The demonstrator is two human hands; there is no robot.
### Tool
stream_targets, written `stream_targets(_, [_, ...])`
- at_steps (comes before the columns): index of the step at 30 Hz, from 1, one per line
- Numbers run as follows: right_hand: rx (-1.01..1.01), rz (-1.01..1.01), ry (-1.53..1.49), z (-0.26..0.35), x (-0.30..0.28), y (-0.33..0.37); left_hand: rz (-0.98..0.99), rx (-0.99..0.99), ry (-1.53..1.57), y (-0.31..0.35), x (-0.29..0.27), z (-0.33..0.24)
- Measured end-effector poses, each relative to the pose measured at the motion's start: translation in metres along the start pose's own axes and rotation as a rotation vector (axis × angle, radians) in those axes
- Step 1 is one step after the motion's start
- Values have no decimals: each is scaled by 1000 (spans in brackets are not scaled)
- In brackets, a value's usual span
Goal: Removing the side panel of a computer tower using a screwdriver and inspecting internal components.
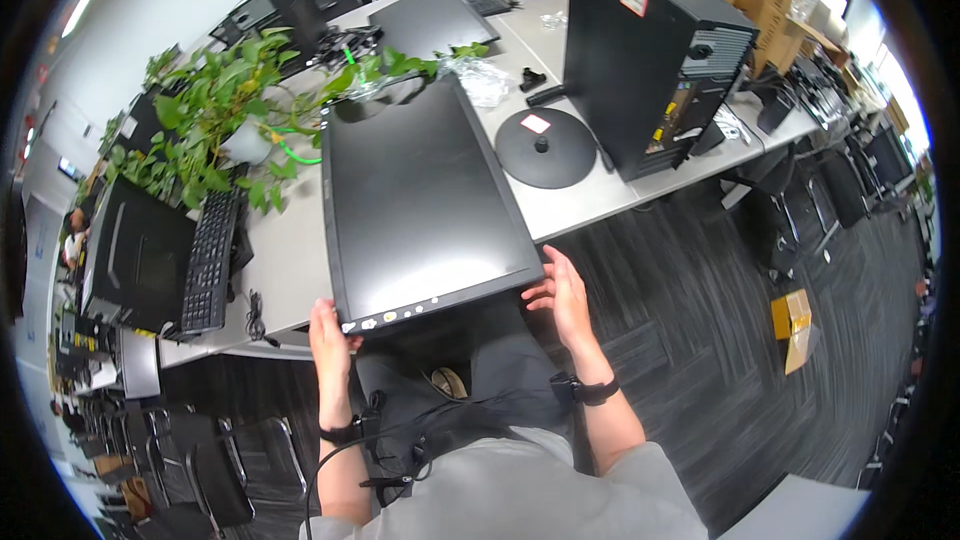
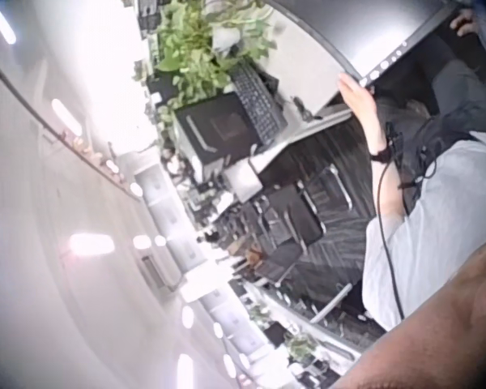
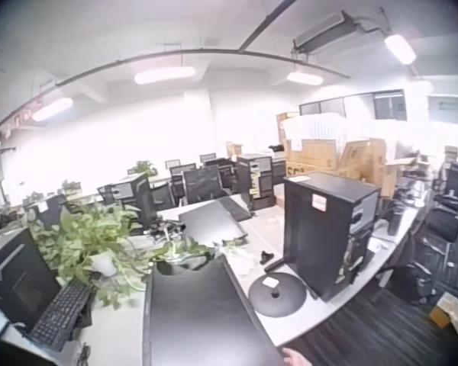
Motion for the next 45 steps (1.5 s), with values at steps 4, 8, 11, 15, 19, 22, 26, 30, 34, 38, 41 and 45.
stream_targets(4, [42, 55, 99, 7, 23, 0, 107, -72, 120, -4, 15, 12])
stream_targets(8, [-4, -22, 197, 6, 29, 1, -63, 95, -78, 1, 10, 15])
stream_targets(11, [-2, -3, 241, 4, 27, 8, -64, -45, 53, 16, 7, 28])
stream_targets(15, [49, 80, 245, -17, 44, 30, -64, -53, 150, 13, -23, 29])
stream_targets(19, [84, 121, 287, -38, 68, 37, -38, -69, 135, 10, -60, 37])
stream_targets(22, [-76, 115, 410, -40, 86, 40, -60, -62, 128, 20, -83, 44])
stream_targets(26, [-150, 118, 444, -56, 114, 44, -136, -45, 105, 28, -115, 52])
stream_targets(30, [-235, 117, 447, -67, 143, 43, -218, -33, 57, 27, -142, 56])
stream_targets(34, [-231, 172, 450, -75, 176, 39, -285, -23, 16, 17, -165, 59])
stream_targets(38, [-155, 283, 468, -80, 204, 40, -371, -16, 1, 5, -187, 69])
stream_targets(41, [-113, 326, 476, -79, 216, 40, -377, -15, 24, -2, -195, 79])
stream_targets(45, [-115, 398, 552, -69, 214, 42, -493, 74, 56, -7, -202, 85])
Point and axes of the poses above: each hand's wrist, its own y-axis away from the middle knuckle, its own x-axis out of the palm, z = x × y, the point moved 7 cm from there along -y, towards the middle knuckle, and after that the axes turned 13 degrees about x, right-handed, at the moved point
